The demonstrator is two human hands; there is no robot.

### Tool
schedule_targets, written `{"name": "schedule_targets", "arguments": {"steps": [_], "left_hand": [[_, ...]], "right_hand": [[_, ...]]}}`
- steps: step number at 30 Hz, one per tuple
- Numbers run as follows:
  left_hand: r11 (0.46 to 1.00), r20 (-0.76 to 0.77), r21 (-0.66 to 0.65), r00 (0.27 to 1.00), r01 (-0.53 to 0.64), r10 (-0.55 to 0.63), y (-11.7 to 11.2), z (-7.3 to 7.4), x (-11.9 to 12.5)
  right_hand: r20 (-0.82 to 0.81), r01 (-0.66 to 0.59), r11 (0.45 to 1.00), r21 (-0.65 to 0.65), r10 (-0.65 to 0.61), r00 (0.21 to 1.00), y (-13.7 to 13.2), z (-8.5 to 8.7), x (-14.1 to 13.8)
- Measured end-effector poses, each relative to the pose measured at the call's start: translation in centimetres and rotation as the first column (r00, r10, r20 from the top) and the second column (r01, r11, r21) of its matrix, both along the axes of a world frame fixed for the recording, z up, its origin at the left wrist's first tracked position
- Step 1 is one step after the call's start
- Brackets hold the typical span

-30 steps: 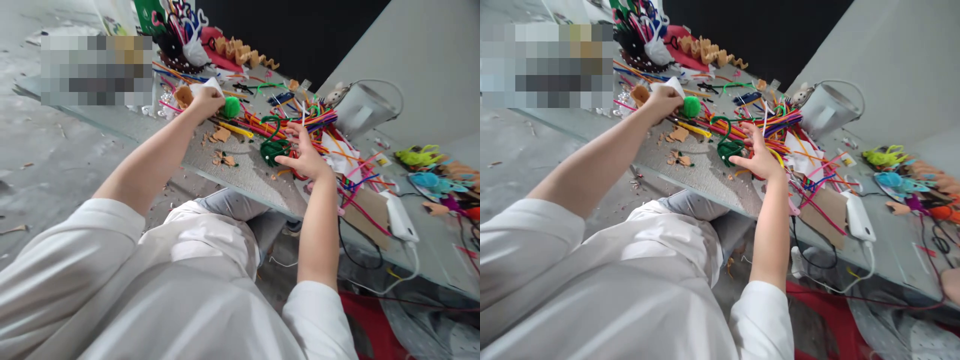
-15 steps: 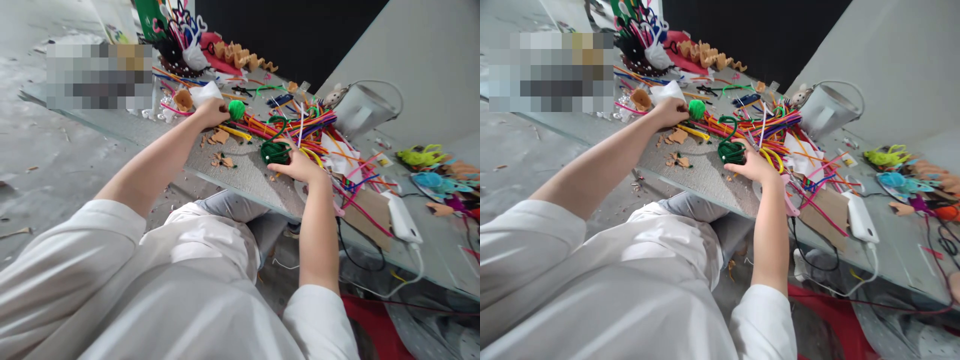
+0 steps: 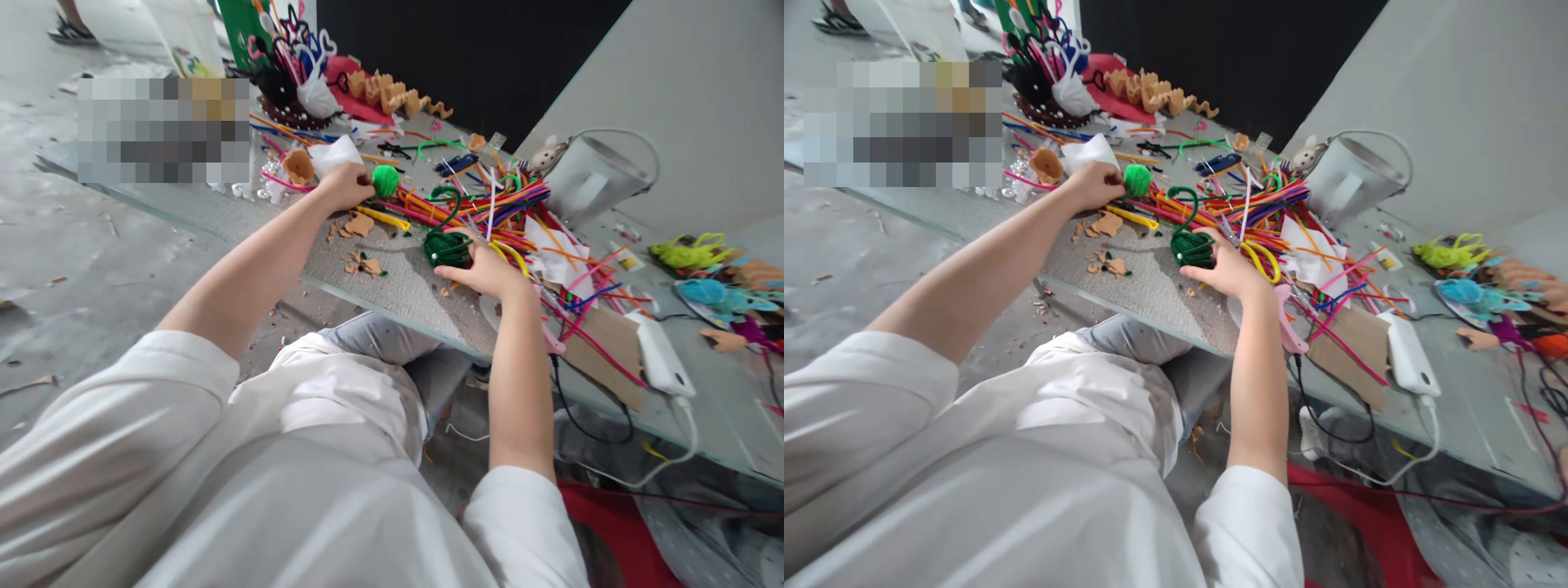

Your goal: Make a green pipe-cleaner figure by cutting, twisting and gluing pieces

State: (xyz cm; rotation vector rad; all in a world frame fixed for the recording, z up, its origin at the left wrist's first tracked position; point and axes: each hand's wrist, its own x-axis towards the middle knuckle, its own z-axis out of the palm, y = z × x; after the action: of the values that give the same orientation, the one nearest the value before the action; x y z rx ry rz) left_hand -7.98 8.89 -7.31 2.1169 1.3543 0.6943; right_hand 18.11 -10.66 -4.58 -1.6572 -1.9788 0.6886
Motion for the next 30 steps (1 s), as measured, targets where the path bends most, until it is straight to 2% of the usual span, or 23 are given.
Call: {"name": "schedule_targets", "arguments": {"steps": [6, 11, 16, 21, 24, 30], "left_hand": [[1.000, 0.009, 0.007, 1.000, 0.012, -0.012, 0.36, -0.36, 0.13], [0.998, 0.051, 0.056, 0.999, -0.001, -0.002, 0.67, -0.68, 0.14], [1.000, 0.003, 0.017, 1.000, 0.026, -0.026, 0.78, -0.55, 0.18], [0.997, 0.056, 0.076, 0.998, 0.009, -0.014, 0.19, -0.33, 0.18], [0.997, 0.038, 0.065, 0.999, 0.035, -0.037, -0.02, -0.21, 0.08], [0.999, 0.056, 0.045, 0.998, 0.027, -0.030, 0.10, -0.22, 0.11]], "right_hand": [[0.050, 0.008, 0.999, 0.040, -0.010, 0.999, 0.06, -0.21, 0.11], [0.013, 0.011, 1.000, 0.017, -0.011, 1.000, 0.16, -0.23, 0.10], [0.017, 0.021, 1.000, 0.011, -0.021, 1.000, 0.16, -0.18, -0.05], [0.032, 0.012, 1.000, -0.015, -0.012, 0.999, -0.19, 0.29, -0.25], [0.060, 0.006, 1.000, -0.019, -0.005, 0.998, -0.28, 0.47, -0.21], [0.079, -0.007, 1.000, 0.016, 0.005, 0.997, -0.02, -0.01, 0.20]]}}
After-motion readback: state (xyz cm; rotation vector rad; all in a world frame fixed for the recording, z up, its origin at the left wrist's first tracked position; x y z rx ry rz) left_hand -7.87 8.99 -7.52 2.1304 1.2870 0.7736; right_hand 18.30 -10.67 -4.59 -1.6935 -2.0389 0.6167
